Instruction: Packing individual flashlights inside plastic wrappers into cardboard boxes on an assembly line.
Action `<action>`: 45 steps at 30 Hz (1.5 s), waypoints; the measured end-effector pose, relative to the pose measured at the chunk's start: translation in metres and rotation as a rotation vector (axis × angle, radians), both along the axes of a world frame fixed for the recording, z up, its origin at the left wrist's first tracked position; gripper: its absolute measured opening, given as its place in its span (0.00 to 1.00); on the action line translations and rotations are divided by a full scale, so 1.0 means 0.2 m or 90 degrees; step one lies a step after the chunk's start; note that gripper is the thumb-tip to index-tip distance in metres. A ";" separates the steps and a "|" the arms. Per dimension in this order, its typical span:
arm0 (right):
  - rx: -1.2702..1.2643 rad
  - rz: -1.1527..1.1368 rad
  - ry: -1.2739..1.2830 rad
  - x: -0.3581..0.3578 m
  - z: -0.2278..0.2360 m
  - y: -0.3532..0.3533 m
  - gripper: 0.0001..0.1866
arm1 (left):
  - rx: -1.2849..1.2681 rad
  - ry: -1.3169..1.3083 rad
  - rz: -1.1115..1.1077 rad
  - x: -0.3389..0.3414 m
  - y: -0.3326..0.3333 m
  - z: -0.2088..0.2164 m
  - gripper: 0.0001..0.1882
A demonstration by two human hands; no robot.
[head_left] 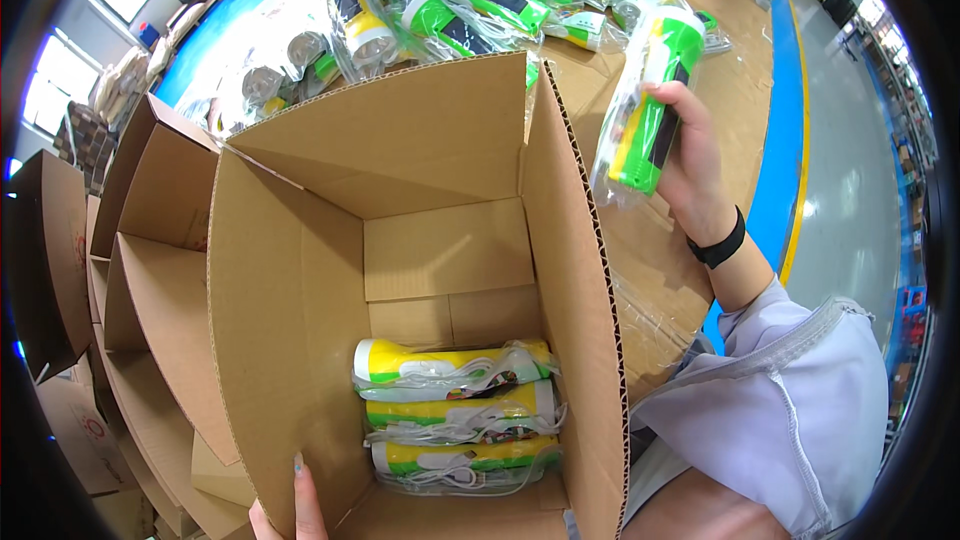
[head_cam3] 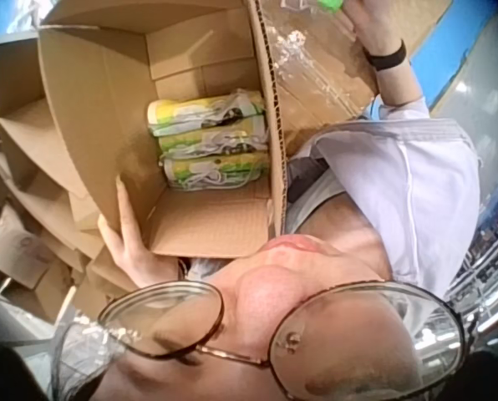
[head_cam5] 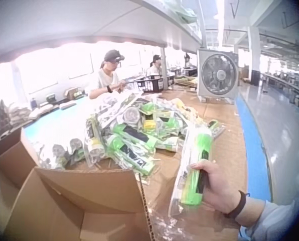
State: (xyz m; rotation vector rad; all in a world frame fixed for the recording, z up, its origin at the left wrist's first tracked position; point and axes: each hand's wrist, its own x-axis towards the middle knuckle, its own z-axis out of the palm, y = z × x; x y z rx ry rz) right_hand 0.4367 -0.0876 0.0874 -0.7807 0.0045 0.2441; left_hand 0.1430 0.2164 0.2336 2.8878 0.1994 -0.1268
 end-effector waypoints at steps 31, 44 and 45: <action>-0.404 -0.109 -0.295 -0.06 -0.02 0.08 0.24 | -0.089 -0.031 0.134 0.04 -0.17 -0.01 0.38; -0.355 -0.072 -0.273 -0.07 -0.02 0.09 0.18 | -0.021 -0.080 0.165 0.07 -0.24 -0.01 0.27; -0.353 -0.069 -0.272 -0.07 -0.02 0.09 0.18 | -0.009 -0.088 0.158 0.07 -0.24 -0.01 0.27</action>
